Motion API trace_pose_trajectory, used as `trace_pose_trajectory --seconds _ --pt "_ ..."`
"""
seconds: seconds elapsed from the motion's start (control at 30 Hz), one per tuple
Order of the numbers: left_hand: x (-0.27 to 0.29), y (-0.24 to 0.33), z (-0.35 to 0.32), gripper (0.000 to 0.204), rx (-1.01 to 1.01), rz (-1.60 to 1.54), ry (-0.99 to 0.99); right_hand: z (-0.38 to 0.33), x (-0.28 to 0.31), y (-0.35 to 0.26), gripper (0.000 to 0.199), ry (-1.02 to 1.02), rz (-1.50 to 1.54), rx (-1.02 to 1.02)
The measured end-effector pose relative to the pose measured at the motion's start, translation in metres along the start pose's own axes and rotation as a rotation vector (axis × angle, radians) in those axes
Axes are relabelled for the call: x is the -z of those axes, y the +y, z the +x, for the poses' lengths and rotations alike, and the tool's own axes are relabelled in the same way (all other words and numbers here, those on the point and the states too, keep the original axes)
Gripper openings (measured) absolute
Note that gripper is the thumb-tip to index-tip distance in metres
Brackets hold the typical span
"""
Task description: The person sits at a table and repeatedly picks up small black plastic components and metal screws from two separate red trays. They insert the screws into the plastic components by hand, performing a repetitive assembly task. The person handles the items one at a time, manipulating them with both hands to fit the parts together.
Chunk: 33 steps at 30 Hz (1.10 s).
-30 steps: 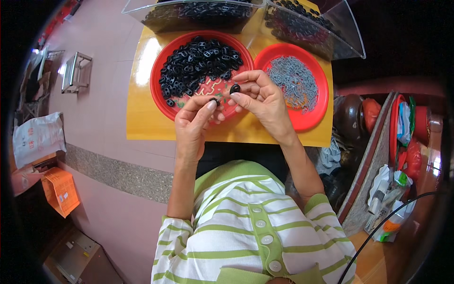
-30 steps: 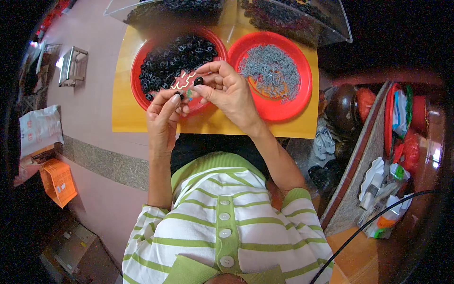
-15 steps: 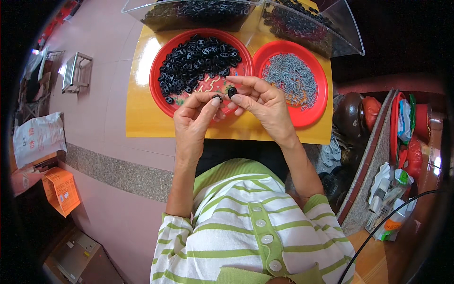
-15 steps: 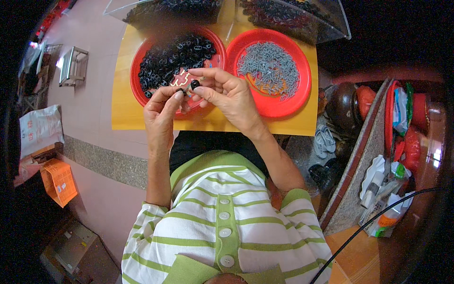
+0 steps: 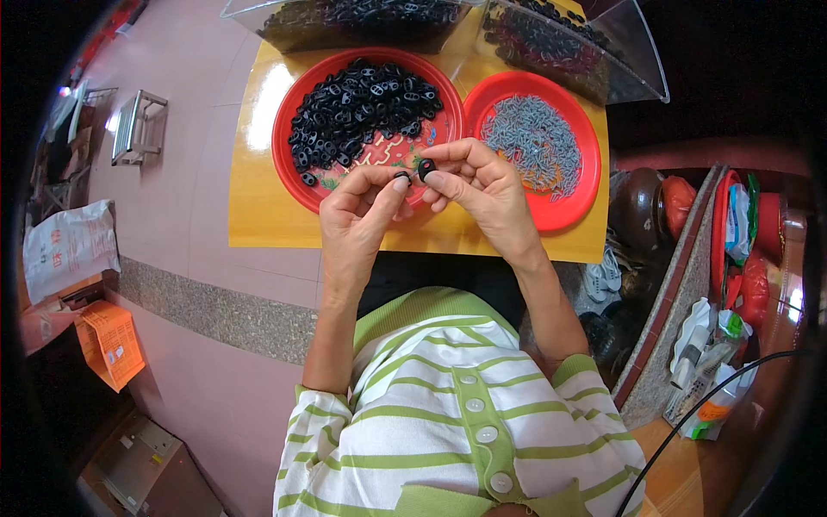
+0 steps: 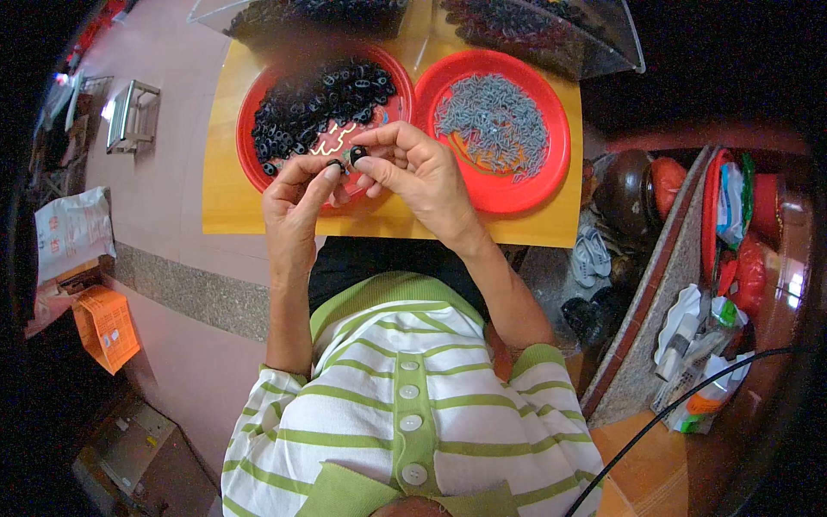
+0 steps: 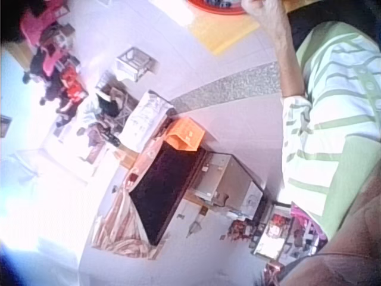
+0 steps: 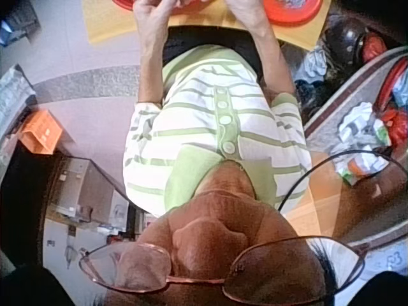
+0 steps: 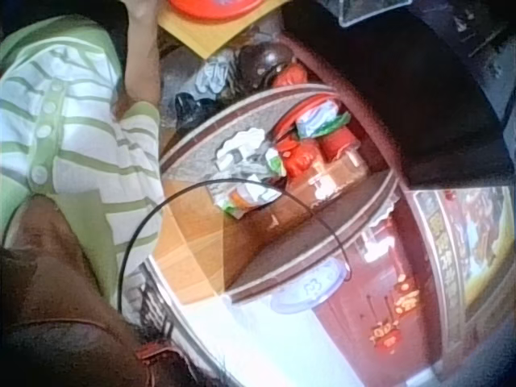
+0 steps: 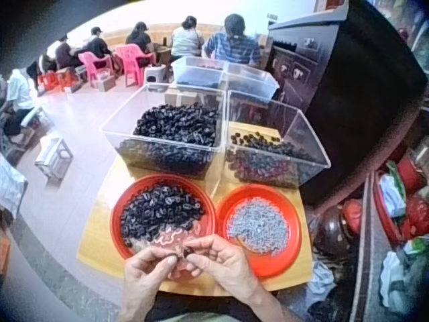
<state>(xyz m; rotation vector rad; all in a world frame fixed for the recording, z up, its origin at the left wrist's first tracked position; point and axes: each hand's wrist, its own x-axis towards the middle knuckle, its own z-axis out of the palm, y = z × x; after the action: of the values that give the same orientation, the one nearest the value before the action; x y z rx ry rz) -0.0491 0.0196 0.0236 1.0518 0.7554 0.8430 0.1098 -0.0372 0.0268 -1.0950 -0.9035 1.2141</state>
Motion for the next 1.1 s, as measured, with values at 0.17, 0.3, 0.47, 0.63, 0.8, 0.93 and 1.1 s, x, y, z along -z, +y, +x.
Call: trace_pose_trajectory --seconds 0.17,0.3,0.47,0.63,0.8,0.93,1.1 --pt "0.004 0.002 0.001 0.011 0.001 0.052 -0.048 -0.001 -0.002 -0.001 0.023 0.0 -0.004 -0.008" --pt "0.004 0.004 0.001 0.011 0.011 0.081 -0.053 -0.001 -0.006 -0.003 0.019 0.017 -0.022 -0.027" --pt "0.007 0.003 0.002 0.013 0.038 0.101 -0.061 0.0 -0.004 0.002 0.016 0.033 0.029 -0.022" --pt "0.005 0.003 0.002 0.015 0.031 0.07 -0.058 0.001 -0.004 0.003 0.015 0.032 0.012 -0.024" --pt "0.005 0.002 0.003 0.015 0.022 0.094 -0.059 0.001 -0.006 0.006 0.013 0.089 -0.029 0.007" --pt "0.006 0.003 0.003 0.015 0.022 0.098 -0.048 0.002 -0.007 0.007 0.013 0.093 -0.08 0.029" --pt "0.003 -0.003 0.003 0.015 0.009 0.028 -0.011 0.002 -0.01 0.009 0.014 0.107 -0.053 0.034"
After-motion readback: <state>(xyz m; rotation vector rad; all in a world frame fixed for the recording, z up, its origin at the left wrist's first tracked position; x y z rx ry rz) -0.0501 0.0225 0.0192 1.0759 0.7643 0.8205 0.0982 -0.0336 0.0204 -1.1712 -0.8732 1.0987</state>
